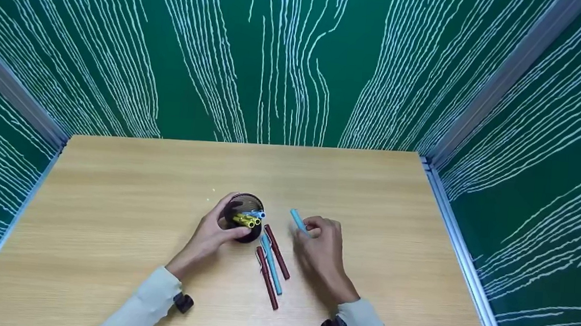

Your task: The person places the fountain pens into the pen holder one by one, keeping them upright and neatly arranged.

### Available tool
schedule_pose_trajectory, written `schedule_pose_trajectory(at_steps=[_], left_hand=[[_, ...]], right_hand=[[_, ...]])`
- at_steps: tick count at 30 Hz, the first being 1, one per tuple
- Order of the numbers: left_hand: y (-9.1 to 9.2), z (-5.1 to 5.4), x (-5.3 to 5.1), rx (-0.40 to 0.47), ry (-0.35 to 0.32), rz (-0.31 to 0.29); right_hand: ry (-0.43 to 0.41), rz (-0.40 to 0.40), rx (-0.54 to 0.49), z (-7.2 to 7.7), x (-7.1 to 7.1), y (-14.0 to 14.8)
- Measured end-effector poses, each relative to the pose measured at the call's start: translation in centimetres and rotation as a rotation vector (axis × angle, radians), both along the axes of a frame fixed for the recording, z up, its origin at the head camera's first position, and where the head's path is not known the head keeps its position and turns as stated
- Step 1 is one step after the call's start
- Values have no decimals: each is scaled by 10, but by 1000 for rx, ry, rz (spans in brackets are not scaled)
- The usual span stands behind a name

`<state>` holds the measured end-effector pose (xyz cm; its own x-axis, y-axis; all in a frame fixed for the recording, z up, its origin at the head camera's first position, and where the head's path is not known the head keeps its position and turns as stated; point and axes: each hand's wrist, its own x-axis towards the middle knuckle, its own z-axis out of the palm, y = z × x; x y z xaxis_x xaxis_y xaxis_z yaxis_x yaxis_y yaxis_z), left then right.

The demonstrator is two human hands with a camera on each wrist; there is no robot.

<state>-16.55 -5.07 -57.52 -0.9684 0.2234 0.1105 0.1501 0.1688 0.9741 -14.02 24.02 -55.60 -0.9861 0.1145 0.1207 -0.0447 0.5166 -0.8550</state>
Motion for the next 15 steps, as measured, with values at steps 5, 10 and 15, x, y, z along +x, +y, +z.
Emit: schedule_pose_trajectory(at_steps=[5,10,15], left_hand=[[0,0,0,-5,-3,4],[0,0,0,8,-1,-3],[0,0,0,11,0,-6]], right_hand=[[-4,10,-9,7,2,-1],[-5,17,-4,14,4,-1],[-1,12,8,20,2,0]])
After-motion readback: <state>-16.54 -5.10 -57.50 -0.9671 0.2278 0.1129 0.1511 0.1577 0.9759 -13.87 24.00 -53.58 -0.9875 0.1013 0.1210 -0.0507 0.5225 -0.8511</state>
